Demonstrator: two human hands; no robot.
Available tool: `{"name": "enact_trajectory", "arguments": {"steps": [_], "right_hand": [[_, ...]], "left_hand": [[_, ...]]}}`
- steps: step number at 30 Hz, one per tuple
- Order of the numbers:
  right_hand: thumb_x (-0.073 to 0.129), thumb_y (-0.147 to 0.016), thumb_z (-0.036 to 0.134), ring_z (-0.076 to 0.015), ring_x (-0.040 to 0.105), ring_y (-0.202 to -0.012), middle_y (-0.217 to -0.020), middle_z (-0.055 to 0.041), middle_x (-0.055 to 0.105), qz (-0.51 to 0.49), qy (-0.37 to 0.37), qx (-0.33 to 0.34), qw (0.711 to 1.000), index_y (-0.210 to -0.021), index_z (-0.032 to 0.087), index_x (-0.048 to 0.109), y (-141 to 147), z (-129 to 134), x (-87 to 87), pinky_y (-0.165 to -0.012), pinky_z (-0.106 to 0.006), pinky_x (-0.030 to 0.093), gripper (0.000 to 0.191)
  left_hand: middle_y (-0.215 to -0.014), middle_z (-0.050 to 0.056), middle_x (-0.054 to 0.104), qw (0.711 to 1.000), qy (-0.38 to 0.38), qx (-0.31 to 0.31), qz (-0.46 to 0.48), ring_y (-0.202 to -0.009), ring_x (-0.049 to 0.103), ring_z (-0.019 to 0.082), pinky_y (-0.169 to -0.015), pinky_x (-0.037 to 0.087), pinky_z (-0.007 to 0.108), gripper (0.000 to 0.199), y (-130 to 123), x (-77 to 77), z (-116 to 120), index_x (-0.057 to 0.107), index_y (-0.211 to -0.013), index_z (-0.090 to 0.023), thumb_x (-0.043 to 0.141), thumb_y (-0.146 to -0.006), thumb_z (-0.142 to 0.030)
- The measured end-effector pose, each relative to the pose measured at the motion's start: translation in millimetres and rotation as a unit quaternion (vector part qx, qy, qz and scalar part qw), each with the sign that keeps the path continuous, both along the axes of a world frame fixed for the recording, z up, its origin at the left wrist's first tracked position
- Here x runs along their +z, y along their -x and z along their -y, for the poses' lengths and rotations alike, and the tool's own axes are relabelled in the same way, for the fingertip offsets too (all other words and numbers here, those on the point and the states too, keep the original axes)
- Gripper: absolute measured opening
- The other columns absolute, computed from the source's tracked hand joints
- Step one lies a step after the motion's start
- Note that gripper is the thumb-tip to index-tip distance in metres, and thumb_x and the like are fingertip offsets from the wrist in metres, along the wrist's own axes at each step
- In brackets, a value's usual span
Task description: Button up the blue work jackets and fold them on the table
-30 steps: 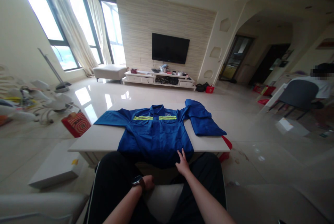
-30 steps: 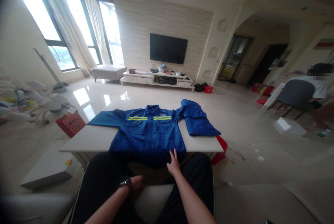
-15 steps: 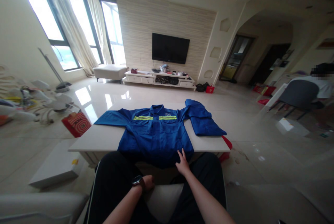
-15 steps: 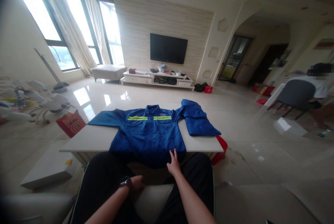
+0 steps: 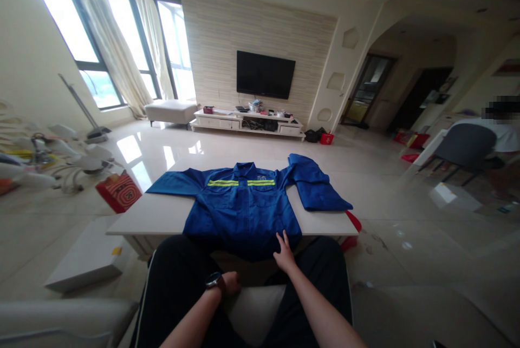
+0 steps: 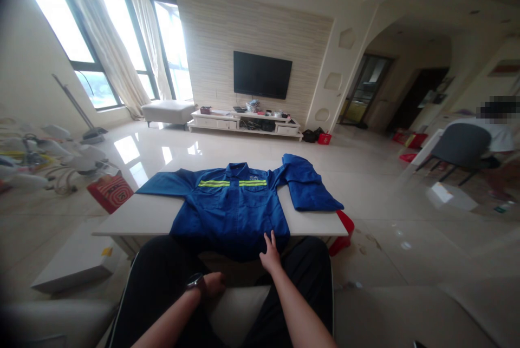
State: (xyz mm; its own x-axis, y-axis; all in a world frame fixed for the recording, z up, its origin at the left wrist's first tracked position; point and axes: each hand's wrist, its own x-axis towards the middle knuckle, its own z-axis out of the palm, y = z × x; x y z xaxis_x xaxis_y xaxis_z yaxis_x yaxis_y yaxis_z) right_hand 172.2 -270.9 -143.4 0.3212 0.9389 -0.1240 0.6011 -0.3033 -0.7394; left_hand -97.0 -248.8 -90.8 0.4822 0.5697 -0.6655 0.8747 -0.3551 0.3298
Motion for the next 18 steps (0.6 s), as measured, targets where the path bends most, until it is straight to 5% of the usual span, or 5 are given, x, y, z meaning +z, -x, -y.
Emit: {"name": "enact_trajectory", "arguments": {"steps": [11, 18], "right_hand": [[0.054, -0.072, 0.005, -0.0228, 0.039, -0.151, -0.175, -0.0031, 0.003, -0.003, -0.002, 0.001, 1.000, -0.159, 0.033, 0.039, -0.4, 0.3, 0.0, -0.108, -0.031, 0.050, 0.092], [0.053, -0.073, 0.004, -0.0234, 0.037, -0.152, -0.175, -0.0031, 0.003, -0.004, -0.005, 0.001, 1.000, -0.159, 0.030, 0.040, -0.6, 0.2, -1.7, -0.108, -0.031, 0.050, 0.091]], "left_hand": [[-0.111, 0.010, 0.078, 1.000, -0.013, 0.011, -0.005, -0.101, 0.074, 0.028, -0.072, 0.054, 0.026, 0.039, 0.0, -1.4, 0.8, 0.081, -0.108, -0.020, 0.060, -0.078, -0.029], [-0.115, 0.009, 0.078, 1.000, -0.006, 0.014, -0.008, -0.105, 0.073, 0.028, -0.079, 0.055, 0.026, 0.040, -0.4, -4.2, -0.9, 0.080, -0.113, -0.020, 0.061, -0.078, -0.026]]}}
